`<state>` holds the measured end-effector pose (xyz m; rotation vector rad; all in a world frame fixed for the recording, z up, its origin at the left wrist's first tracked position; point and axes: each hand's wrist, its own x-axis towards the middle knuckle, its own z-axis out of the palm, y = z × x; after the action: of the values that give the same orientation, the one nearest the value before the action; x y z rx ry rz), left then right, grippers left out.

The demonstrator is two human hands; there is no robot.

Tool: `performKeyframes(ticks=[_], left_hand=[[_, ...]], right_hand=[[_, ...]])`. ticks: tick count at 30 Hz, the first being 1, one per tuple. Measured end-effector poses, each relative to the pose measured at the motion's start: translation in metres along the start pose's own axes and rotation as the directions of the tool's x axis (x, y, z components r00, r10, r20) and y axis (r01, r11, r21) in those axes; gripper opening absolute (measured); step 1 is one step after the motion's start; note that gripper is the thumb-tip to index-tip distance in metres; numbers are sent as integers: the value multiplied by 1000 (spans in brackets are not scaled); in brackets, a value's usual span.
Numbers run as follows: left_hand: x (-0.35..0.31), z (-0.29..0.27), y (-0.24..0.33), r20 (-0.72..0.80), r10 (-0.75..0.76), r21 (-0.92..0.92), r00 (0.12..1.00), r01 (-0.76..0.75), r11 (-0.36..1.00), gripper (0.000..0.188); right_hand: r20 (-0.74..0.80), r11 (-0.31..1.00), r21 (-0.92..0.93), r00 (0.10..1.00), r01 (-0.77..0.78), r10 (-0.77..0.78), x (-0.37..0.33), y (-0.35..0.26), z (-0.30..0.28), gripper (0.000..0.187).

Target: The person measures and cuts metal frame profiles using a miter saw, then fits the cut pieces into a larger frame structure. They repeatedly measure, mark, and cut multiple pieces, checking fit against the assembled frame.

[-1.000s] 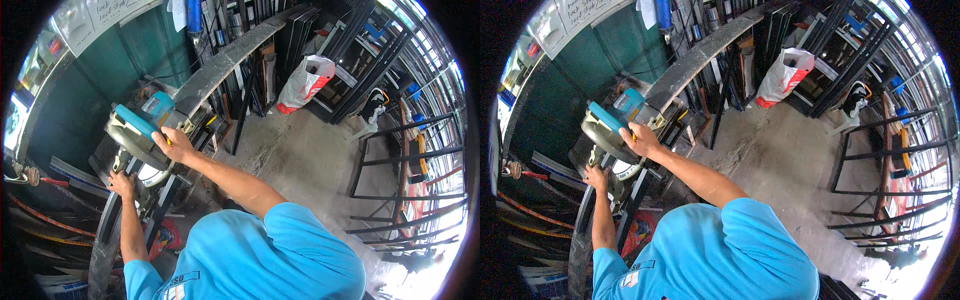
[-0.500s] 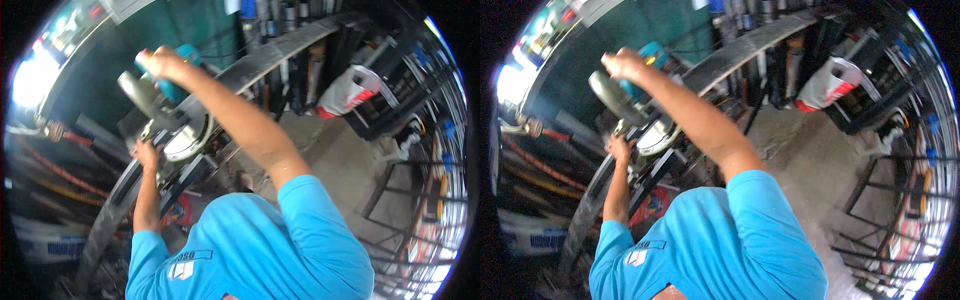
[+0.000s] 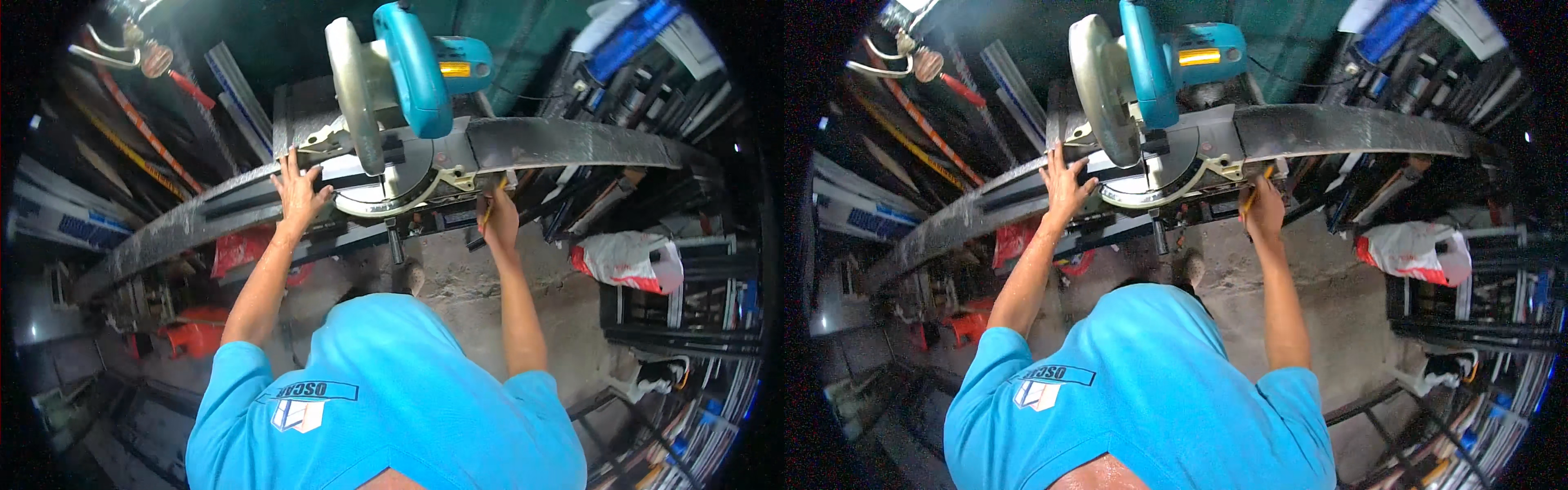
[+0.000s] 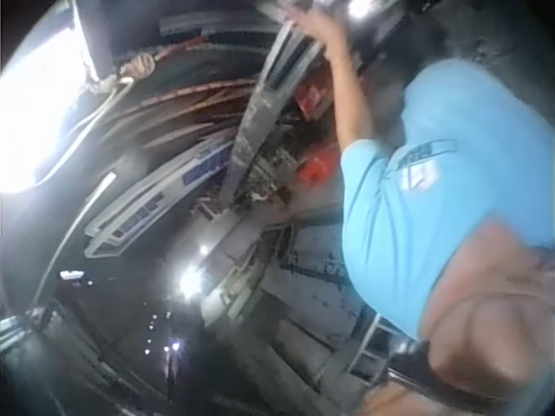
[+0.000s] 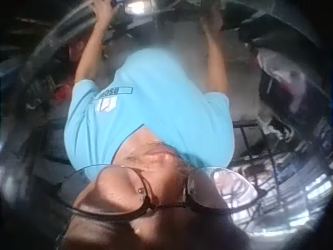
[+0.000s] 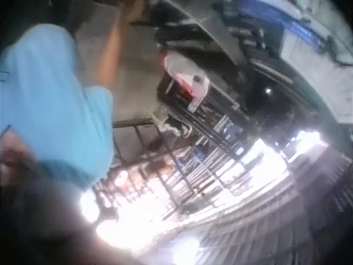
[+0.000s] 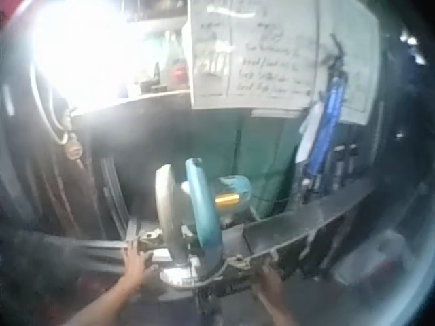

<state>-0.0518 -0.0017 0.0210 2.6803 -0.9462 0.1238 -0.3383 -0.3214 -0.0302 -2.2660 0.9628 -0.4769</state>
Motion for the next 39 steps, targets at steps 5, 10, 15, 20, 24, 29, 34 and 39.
performKeyframes(ticks=[5,10,15,20,24,29,34,39], left_hand=[[-33,1,0,-166,15,-153,986,-41,987,37],[-59,-2,11,-135,209,-310,968,-242,920,19],[-65,-8,31,67,268,-556,961,-187,810,17],[-53,-18,69,464,337,-804,819,229,549,33],[-55,-5,112,553,436,-790,711,613,2,52],[-61,-4,105,634,267,-761,725,647,49,35],[-77,0,75,632,233,-765,739,643,33,24],[-68,-20,-3,657,125,-753,743,637,167,37]], right_hand=[[-132,827,-554,970,98,-204,-14,13,2,54],[109,944,-327,991,-40,80,16,39,4,47],[97,990,-92,988,-107,116,24,44,-37,42],[196,783,512,936,-353,294,-2,-38,-72,33],[397,506,760,908,-409,137,-38,-85,-23,45],[268,820,572,941,16,-205,-68,-138,24,45],[443,824,564,821,56,-359,-71,-157,30,47],[622,957,226,730,180,-284,-44,-166,9,66]])
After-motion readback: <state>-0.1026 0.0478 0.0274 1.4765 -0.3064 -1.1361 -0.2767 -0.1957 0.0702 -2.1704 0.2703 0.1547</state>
